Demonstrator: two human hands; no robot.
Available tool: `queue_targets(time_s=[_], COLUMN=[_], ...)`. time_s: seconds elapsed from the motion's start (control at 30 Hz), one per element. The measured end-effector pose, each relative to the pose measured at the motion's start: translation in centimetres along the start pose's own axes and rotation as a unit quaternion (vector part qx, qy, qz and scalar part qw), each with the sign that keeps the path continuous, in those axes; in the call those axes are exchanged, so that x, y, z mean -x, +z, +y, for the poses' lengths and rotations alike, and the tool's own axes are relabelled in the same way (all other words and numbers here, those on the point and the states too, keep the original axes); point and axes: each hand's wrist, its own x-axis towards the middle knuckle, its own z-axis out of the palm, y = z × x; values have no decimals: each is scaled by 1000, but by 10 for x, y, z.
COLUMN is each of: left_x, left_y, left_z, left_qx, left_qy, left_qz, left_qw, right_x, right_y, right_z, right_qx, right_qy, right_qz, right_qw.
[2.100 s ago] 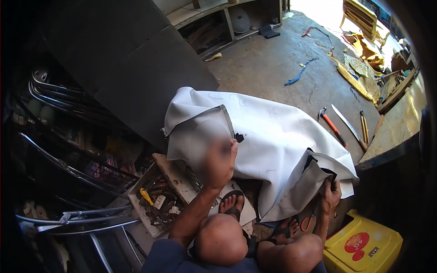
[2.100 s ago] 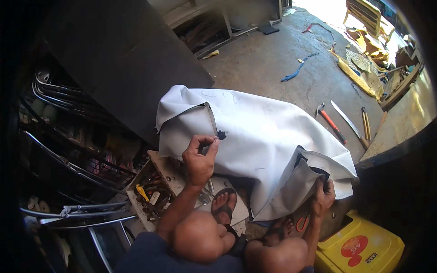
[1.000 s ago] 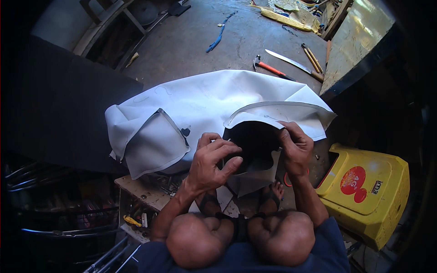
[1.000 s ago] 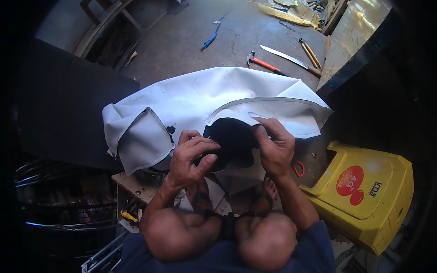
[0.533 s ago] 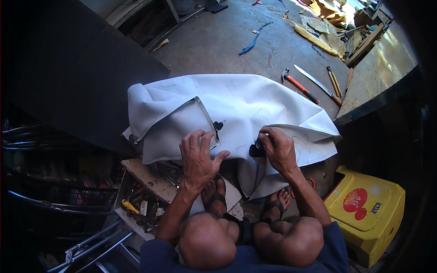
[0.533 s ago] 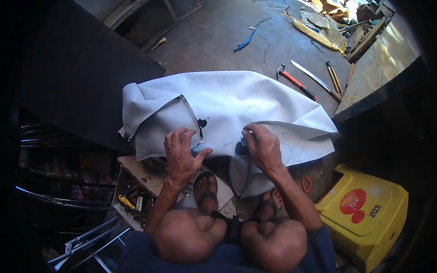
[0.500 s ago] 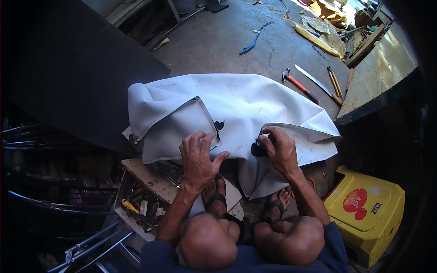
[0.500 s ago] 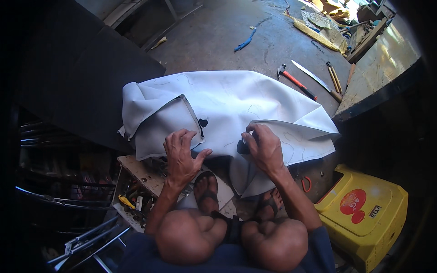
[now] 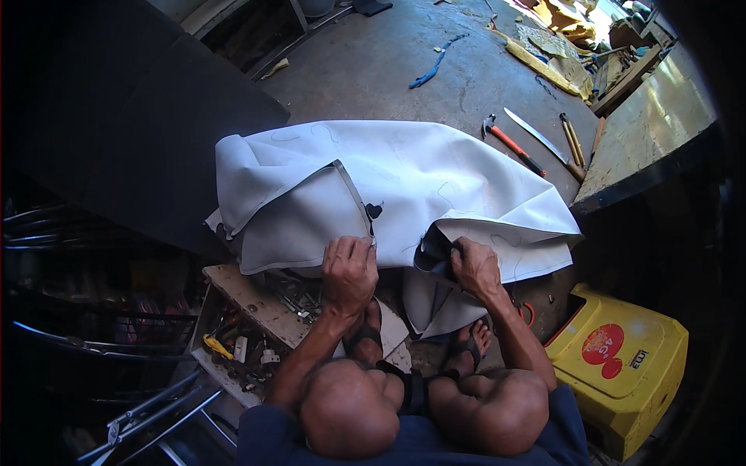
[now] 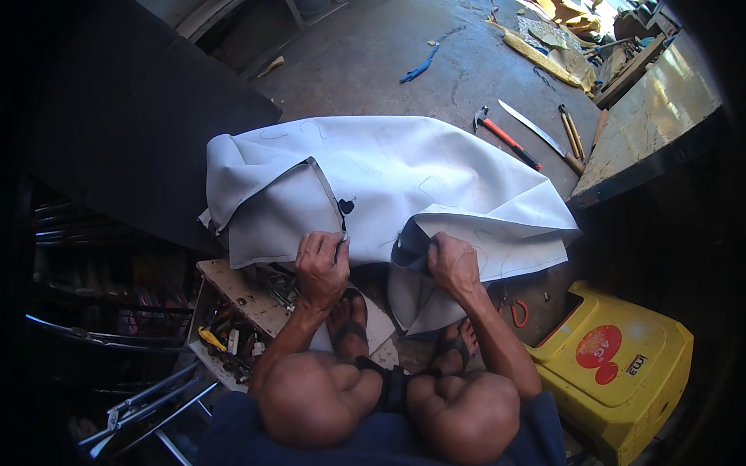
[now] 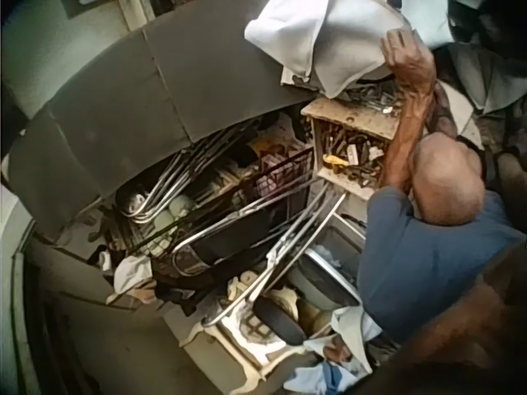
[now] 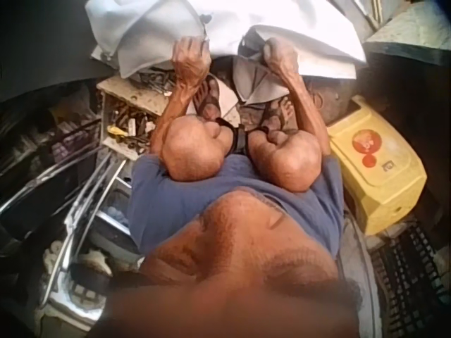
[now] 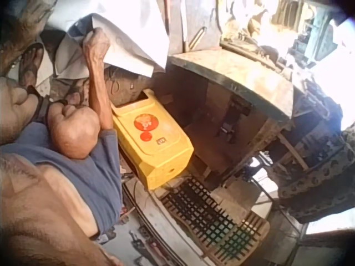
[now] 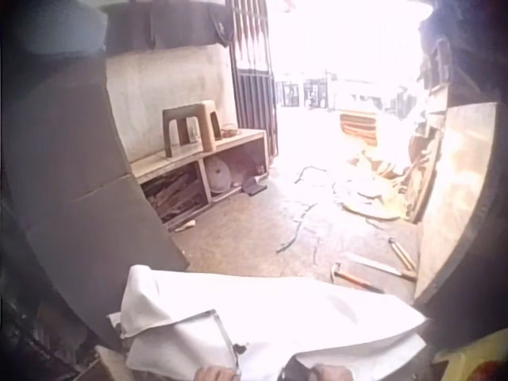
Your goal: The person trims white upholstery fabric with shears and then guides it through a sewing machine to stitch a black lining to the edge.
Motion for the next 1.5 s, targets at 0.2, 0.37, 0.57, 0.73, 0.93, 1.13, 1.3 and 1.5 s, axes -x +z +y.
queue_targets(time_s=[0.2, 0.37, 0.57, 0.73, 0.93, 1.13, 1.3, 1.5], left_x=[10, 1, 6, 7, 9, 18, 29, 26], left_y=[-8, -12, -6, 3, 8, 7, 16, 12], left_z=[32, 40, 37, 36, 36, 29, 10, 1], left_qx=[133, 191, 228, 216, 211, 243, 411, 560], left_qy=[-8, 3, -18, -19, -7, -67, -242, -331], left_qz=[9, 4, -22, -17, -23, -45, -92, -73], left_qw=[991, 982, 973, 976, 977, 967, 874, 756], right_x=[-27, -23, -6, 7, -3, -11, -13, -12], right_y=[-13, 17, 20, 22, 11, 14, 9, 3], right_z=[-46, -67, -59, -64, -54, -62, -85, -63], right_qx=[-331, -457, -536, -580, -534, -615, -616, -530], right_qy=[-90, -138, -131, -110, -46, 55, 65, -58], right_qz=[56, -15, -42, -38, -96, -116, -94, -105], right_qw=[938, 879, 833, 806, 839, 778, 779, 839])
